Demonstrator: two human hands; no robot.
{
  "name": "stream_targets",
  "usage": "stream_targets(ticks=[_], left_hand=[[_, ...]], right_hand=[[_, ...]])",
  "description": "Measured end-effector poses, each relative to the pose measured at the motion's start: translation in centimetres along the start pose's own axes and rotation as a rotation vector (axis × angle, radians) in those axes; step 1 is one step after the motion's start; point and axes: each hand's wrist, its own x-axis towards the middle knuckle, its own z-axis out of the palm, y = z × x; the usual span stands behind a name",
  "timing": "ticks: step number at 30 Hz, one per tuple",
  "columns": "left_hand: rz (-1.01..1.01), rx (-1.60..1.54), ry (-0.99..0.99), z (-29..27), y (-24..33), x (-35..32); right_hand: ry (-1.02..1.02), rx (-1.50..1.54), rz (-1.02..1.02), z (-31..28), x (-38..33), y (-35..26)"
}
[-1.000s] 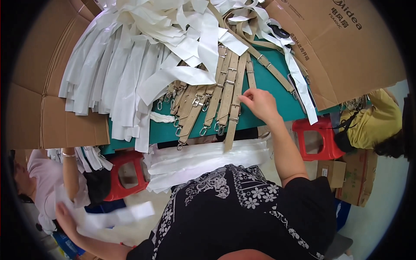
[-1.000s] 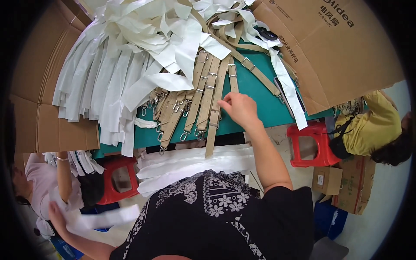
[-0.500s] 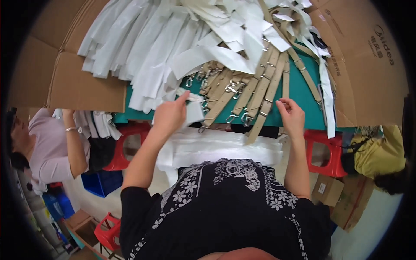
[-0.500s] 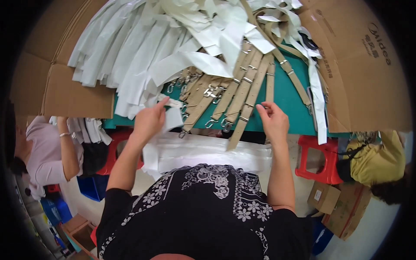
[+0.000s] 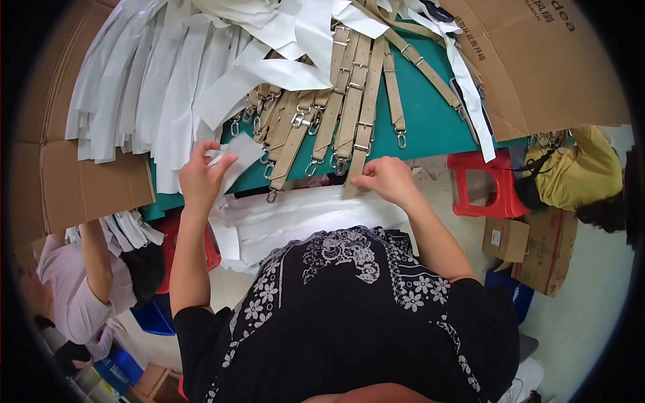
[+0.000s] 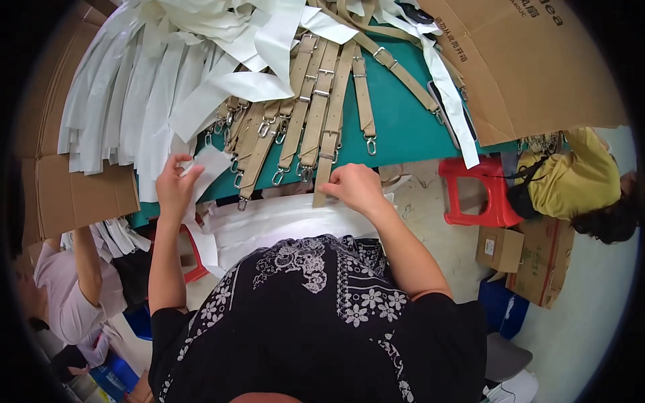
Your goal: Assembling beige straps with metal buckles by wrapping them with white protective paper strips.
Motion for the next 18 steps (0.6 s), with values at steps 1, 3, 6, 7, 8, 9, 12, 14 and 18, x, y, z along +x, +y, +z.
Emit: stream_targets(ticks=[1, 3, 6, 7, 8, 9, 12, 14, 18], left_hand=[[-0.164, -0.422, -0.066, -0.5, 0.4, -0.4], [-0.406, -0.89, -0.291, -0.8, 0.1, -1.7], [-0.388, -1.082, -0.645, -1.2, 1.4, -4.0], [-0.387, -1.181, -0.661, -1.0, 2.4, -4.4], [-0.385, -1.28, -0.675, -0.8, 3.5, -4.8], [-0.392, -1.342, -0.733, -0.3, 4.1, -4.8], [-0.45, -1.42, -0.752, -0.9, 6.5, -4.9], [-0.455, -1.399, -0.732, -1.0, 7.2, -5.0], [-0.476, -1.405, -0.654, -0.3, 7.4, -4.8]], right_hand=[[-0.063, 0.192, -0.003, 0.6, 0.1, 0.7], [-0.135, 0.385, -0.011, 1.1, -0.2, 1.0], [-0.444, 1.435, 0.009, 0.7, -1.3, 0.5], [-0.453, 1.435, 0.008, 0.7, -1.4, 0.3], [-0.518, 1.669, -0.065, 0.7, -1.5, 0.1], [-0.569, 1.905, -0.14, 0.7, -1.5, 0.0], [-0.576, 2.087, -0.188, -0.6, -2.1, -1.3], [-0.53, 2.071, -0.311, -1.4, -2.1, -1.9], [-0.494, 2.007, -0.392, -3.1, -1.7, -2.8]])
